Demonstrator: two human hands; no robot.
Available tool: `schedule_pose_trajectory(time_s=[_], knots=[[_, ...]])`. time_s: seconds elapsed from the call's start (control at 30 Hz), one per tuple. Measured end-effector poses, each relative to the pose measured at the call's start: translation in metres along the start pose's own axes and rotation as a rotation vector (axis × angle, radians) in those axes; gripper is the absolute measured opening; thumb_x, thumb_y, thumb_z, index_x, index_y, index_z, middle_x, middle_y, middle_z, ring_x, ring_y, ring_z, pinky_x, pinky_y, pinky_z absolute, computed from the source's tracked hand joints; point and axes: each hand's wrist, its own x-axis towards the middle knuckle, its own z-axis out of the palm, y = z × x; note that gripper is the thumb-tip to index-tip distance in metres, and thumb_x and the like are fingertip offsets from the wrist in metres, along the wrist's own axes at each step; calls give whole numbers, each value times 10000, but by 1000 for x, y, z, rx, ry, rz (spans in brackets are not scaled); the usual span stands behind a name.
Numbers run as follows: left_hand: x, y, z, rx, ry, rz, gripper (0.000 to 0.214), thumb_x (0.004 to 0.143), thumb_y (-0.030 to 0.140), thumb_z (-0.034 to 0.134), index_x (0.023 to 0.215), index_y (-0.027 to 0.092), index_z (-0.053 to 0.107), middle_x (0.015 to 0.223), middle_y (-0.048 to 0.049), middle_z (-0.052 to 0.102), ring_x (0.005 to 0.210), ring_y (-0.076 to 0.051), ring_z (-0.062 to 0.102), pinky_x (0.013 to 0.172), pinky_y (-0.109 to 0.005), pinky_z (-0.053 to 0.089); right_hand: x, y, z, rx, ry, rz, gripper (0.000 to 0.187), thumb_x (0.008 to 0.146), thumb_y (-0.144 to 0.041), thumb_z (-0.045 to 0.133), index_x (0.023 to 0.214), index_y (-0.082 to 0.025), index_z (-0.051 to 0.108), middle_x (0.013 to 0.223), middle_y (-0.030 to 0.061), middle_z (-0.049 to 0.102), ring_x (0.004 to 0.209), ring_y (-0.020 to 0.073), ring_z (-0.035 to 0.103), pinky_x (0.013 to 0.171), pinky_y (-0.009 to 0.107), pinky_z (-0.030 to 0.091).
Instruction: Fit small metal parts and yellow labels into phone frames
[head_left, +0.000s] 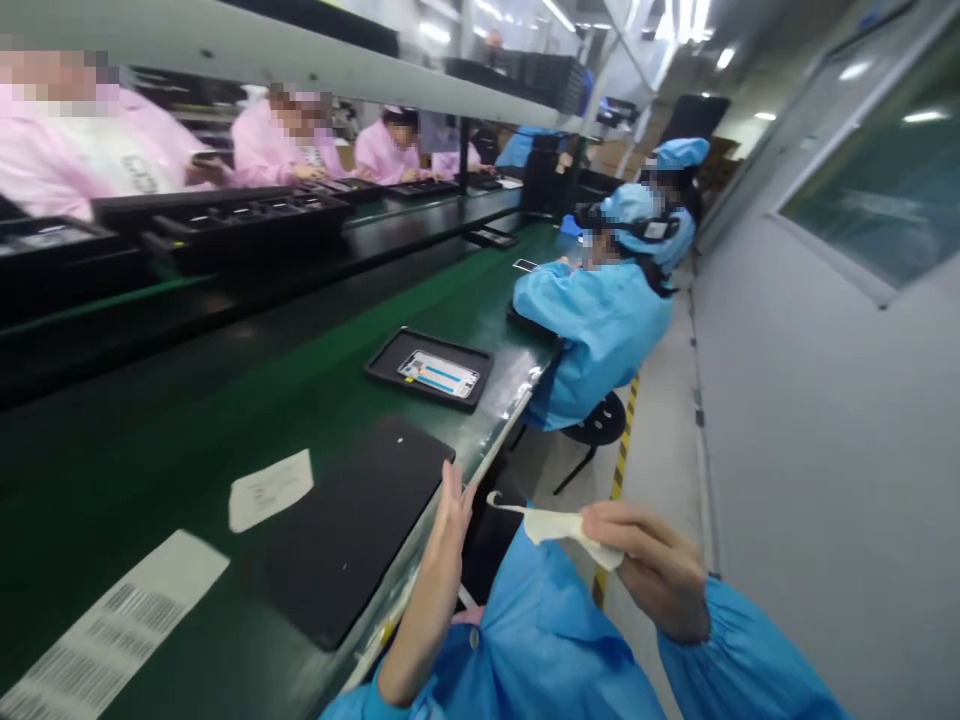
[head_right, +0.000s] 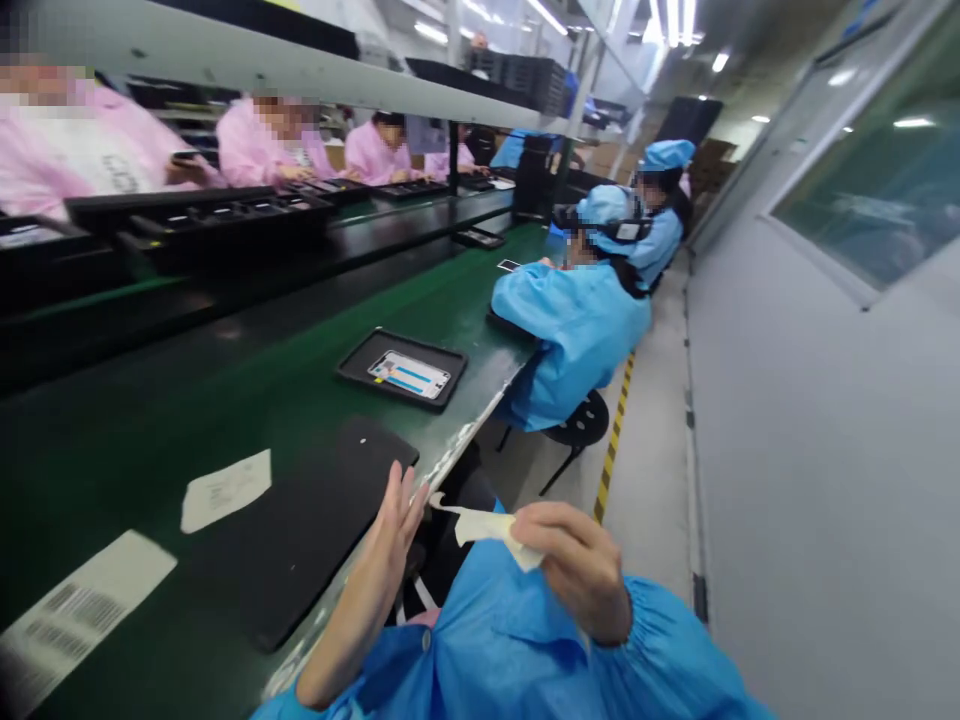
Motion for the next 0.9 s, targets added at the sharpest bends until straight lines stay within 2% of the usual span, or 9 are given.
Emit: schedule_pose_trajectory(time_s=[0.1, 0.2, 0.3, 0.37, 0.43, 0.5, 0.57, 0.67, 0.9], knots=[[2, -12, 14, 173, -88, -21, 621, 929, 582, 514, 1472, 298, 414, 1553, -79, 389, 1390, -283, 433, 1200, -466, 268, -12, 14, -29, -59, 116, 267, 145, 824, -114, 702, 890, -239, 731, 808, 16, 730, 742, 151, 696, 683, 231, 578], [7, -21, 42, 299, -185, -13, 543, 900, 541, 587, 1341, 226, 551, 1458, -127, 503, 1366, -301, 460, 1172, -465, 328, -27, 34, -57, 17, 255, 552, 74, 788, -247, 762, 740, -223, 711, 696, -6, 688, 642, 128, 641, 599, 210, 527], [14, -28, 85, 286, -332, 50, 729, 843, 476, 695, 1467, 269, 380, 1505, -119, 449, 1385, -280, 438, 1165, -420, 348, -42, 49, -70, 230, 299, 843, 220, 754, -372, 779, 683, -191, 676, 673, 3, 661, 632, 133, 617, 579, 220, 505], [21, -33, 114, 232, -395, 36, 944, 777, 462, 765, 1533, 282, 229, 1473, -134, 487, 1303, -287, 532, 1074, -395, 462, -50, 57, -69, 389, 291, 999, 302, 733, -433, 784, 645, -176, 651, 643, 6, 648, 616, 133, 604, 581, 231, 498], [31, -39, 138, 255, -320, -39, 954, 734, 467, 793, 1514, 221, 301, 1258, -148, 661, 1058, -281, 688, 842, -336, 588, -55, 66, -62, 533, 262, 1109, 350, 736, -479, 772, 631, -168, 651, 611, 6, 640, 595, 128, 591, 589, 240, 491], [41, -46, 153, 345, -170, -109, 766, 710, 463, 804, 1350, 132, 542, 961, -118, 753, 799, -242, 725, 639, -269, 584, -59, 77, -54, 636, 247, 1175, 369, 743, -510, 761, 654, -163, 672, 592, 5, 638, 581, 125, 587, 600, 247, 491], [50, -52, 159, 412, -49, -131, 561, 686, 452, 815, 1102, 96, 693, 816, -89, 750, 681, -202, 696, 566, -234, 547, -62, 88, -48, 713, 228, 1207, 368, 757, -519, 750, 702, -159, 698, 603, 9, 652, 582, 125, 598, 613, 251, 501], [59, -54, 154, 454, 62, -121, 417, 678, 443, 815, 899, 100, 725, 741, -61, 732, 606, -162, 651, 518, -211, 508, -63, 104, -39, 849, 186, 1203, 361, 836, -508, 682, 745, -160, 707, 658, 26, 687, 602, 129, 631, 629, 257, 527], [59, -41, 124, 469, 260, -158, 400, 727, 475, 775, 873, 114, 686, 692, -40, 701, 532, -142, 604, 458, -203, 463, -30, 115, -5, 847, 129, 1134, 243, 828, -408, 706, 920, -184, 715, 755, 29, 726, 620, 142, 666, 607, 272, 587]])
